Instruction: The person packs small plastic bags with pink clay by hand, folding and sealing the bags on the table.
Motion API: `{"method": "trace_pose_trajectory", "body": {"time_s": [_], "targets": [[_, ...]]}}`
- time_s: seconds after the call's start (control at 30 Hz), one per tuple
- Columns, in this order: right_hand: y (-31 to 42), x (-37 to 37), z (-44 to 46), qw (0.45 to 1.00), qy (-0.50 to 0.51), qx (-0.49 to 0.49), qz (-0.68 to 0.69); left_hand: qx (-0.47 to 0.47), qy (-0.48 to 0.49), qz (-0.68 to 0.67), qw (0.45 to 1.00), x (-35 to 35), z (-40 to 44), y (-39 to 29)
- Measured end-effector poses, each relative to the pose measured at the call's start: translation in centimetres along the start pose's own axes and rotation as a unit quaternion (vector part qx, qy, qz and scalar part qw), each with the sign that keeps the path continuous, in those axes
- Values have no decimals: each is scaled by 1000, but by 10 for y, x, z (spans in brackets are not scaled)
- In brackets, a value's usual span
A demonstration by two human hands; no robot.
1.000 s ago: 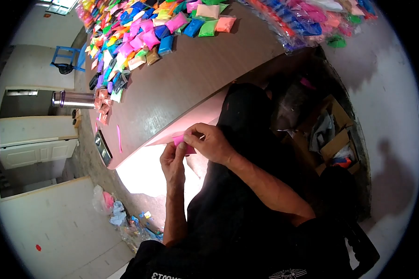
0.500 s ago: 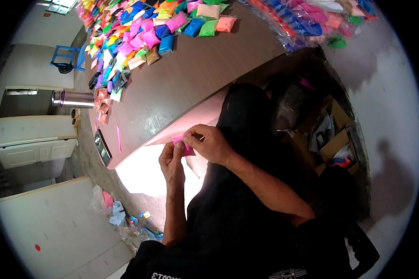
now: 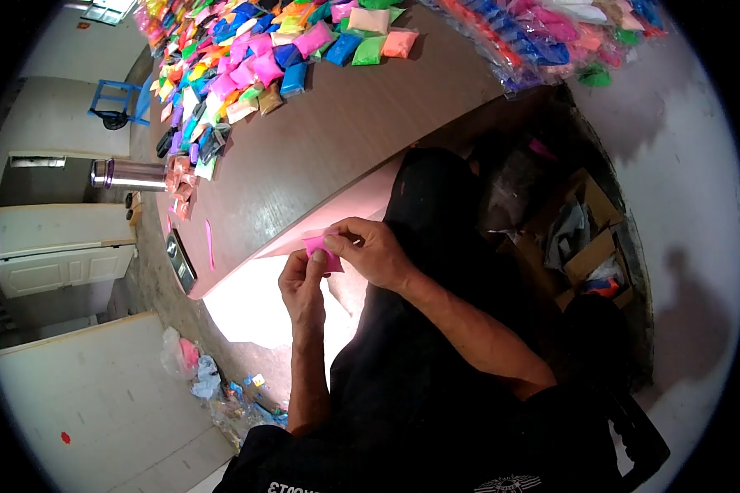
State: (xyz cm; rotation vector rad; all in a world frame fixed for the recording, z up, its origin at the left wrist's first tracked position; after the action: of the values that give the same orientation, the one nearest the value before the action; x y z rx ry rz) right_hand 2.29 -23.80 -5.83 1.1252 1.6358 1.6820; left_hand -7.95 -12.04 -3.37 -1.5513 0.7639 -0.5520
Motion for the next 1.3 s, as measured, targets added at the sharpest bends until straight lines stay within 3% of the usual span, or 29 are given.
{"method": "trace_pose_trajectory", "body": {"time_s": [0.2, 0.37, 0.43, 0.47, 0.53, 0.6, 0.8, 0.87, 0.97, 1.07, 1.3], "targets": [[0, 0, 0, 1000, -12, 4, -8, 90, -97, 76, 988, -20, 29, -38], [0, 1, 0, 999, -7, -1, -42, 220, -151, 227, 936, -23, 66, -72], [-2, 2, 0, 1000, -10, -2, -15, 318, -202, 417, 827, -16, 80, -79], [-3, 1, 0, 1000, -11, -4, -13, 294, -204, 446, 820, -14, 88, -77], [-4, 0, 0, 999, -9, 2, -32, 398, -197, 461, 769, 1, 93, -80], [-6, 1, -1, 1000, -16, -6, -23, 342, -151, 512, 773, 14, 94, -74], [-7, 0, -1, 999, -17, -21, -23, 323, -106, 516, 786, 23, 79, -68], [-1, 0, -1, 999, -9, -13, -33, 355, -99, 537, 759, 15, 77, -66], [-2, -1, 0, 999, -3, 21, -39, 388, -84, 508, 764, 6, 74, -61], [-4, 0, 0, 999, -4, 5, -38, 387, -34, 502, 772, 11, 66, -44], [-3, 6, 1, 1000, -4, -5, -13, 368, -42, 516, 772, 11, 69, -48]]}}
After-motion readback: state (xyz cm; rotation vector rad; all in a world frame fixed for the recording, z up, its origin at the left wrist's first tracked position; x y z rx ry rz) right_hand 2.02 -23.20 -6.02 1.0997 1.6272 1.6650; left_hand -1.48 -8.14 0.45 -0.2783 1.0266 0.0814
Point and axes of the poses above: each hand's wrist, its own z-axis towards the middle knuckle, its own x-axis out of the palm, y = z × x, the point moved 3 cm from there along z, towards the middle knuckle, and after that the axes turned 6 degrees about -y, right-handed, at the moved point
